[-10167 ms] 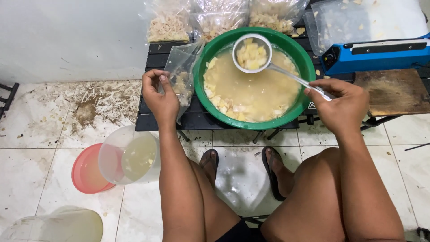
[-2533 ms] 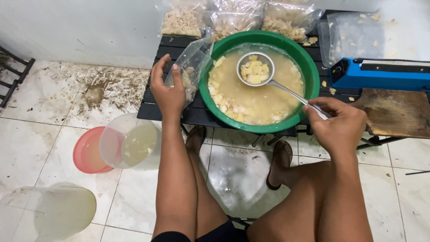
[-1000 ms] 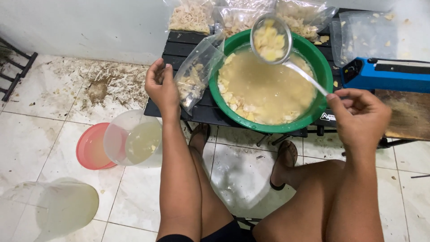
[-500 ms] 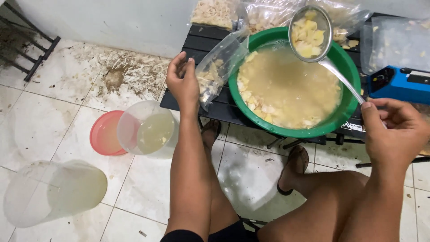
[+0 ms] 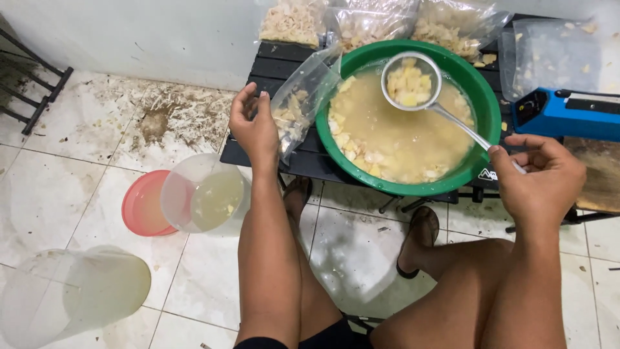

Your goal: The person scoops fruit pieces out of a bowl of water using a skimmer and places them into a plastic bag.

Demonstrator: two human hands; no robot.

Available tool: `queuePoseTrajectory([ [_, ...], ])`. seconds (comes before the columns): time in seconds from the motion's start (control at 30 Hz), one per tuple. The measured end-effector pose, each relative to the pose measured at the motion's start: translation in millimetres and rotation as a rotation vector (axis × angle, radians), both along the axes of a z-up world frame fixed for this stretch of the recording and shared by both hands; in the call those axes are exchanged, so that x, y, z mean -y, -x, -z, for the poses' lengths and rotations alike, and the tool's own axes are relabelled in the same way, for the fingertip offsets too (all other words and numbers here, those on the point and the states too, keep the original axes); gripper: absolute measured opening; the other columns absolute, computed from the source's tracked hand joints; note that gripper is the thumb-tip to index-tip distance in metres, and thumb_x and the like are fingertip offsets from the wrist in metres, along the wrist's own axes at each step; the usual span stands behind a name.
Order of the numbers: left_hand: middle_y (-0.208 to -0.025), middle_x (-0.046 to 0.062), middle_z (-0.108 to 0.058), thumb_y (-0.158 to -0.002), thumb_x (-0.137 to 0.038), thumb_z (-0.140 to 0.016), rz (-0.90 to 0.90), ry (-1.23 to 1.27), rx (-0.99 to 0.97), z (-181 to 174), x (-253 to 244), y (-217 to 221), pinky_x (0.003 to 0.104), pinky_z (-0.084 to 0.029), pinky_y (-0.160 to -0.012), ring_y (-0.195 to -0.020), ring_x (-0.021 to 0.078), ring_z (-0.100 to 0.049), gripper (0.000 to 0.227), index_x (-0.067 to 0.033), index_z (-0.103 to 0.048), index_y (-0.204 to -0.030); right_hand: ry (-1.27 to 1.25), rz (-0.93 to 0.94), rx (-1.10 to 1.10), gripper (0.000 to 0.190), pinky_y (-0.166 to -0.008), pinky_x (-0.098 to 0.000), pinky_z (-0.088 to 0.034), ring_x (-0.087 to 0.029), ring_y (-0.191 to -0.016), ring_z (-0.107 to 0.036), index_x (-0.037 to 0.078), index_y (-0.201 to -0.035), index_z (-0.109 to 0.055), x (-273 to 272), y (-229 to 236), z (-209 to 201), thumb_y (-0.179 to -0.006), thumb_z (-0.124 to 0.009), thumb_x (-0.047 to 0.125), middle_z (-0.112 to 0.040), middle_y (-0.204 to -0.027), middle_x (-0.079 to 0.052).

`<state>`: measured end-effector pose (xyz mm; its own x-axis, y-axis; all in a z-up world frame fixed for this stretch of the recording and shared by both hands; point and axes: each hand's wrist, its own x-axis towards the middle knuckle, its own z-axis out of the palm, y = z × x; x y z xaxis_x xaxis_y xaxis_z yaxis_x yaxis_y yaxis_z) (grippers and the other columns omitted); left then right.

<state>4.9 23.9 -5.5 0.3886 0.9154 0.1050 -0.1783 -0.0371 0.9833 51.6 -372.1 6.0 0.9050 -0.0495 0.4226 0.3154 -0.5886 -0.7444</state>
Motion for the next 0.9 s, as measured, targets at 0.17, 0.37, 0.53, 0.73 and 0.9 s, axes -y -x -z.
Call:
queuePoseTrajectory([
  [0.17,-0.112,0.002,-0.076,-0.092,-0.013,-0.073,-0.01,-0.034,0.02,8,-7,0,0.031,-0.06,-0.086,-0.096,0.0144,-0.068,0.023,-0.012,-0.075,-0.115,-0.086,-0.051,-0.007,0.01,-0.065,-0.0229,-0.044,-0.005,-0.072,-0.052,0.004,-0.118,-0.076,3,-3,0,-0.112,-0.082,0.006,-0.062,-0.082,-0.002],
  [0.37,-0.107,0.004,-0.076,-0.092,-0.01,-0.074,-0.026,-0.082,0.064,22,-22,-6,0.031,-0.061,-0.087,-0.097,0.0164,-0.07,0.022,-0.0098,-0.075,-0.113,-0.048,0.005,-0.015,0.013,-0.064,-0.0231,-0.045,-0.004,-0.071,-0.054,0.008,-0.116,-0.078,3,-14,10,-0.105,-0.085,0.011,-0.06,-0.079,0.001],
  [0.53,-0.11,0.005,-0.076,-0.092,-0.016,-0.073,-0.019,-0.093,0.054,16,-20,-1,0.034,-0.062,-0.09,-0.102,0.0179,-0.072,0.023,-0.0109,-0.075,-0.114,-0.092,-0.11,0.021,0.004,-0.063,-0.0239,-0.045,-0.006,-0.069,-0.052,0.001,-0.117,-0.076,1,-10,6,-0.116,-0.08,0.002,-0.063,-0.081,-0.004],
  [0.73,-0.111,0.005,-0.076,-0.092,-0.016,-0.074,0.028,-0.092,0.044,17,-16,-5,0.035,-0.063,-0.093,-0.104,0.0181,-0.072,0.024,-0.0103,-0.076,-0.115,-0.072,-0.022,-0.057,0.015,-0.065,-0.025,-0.049,-0.006,-0.069,-0.057,0.006,-0.116,-0.075,-2,-6,-1,-0.103,-0.084,0.007,-0.062,-0.076,-0.002],
  [0.9,-0.108,0.008,-0.079,-0.089,-0.009,-0.076,-0.015,-0.203,0.152,42,-29,-19,0.03,-0.061,-0.091,-0.102,0.0177,-0.073,0.022,-0.0089,-0.077,-0.111,-0.18,-0.052,-0.058,0.012,-0.061,-0.0203,-0.048,-0.003,-0.068,-0.055,0.008,-0.117,-0.073,-7,-6,-4,-0.107,-0.077,0.003,-0.066,-0.08,0.0],
])
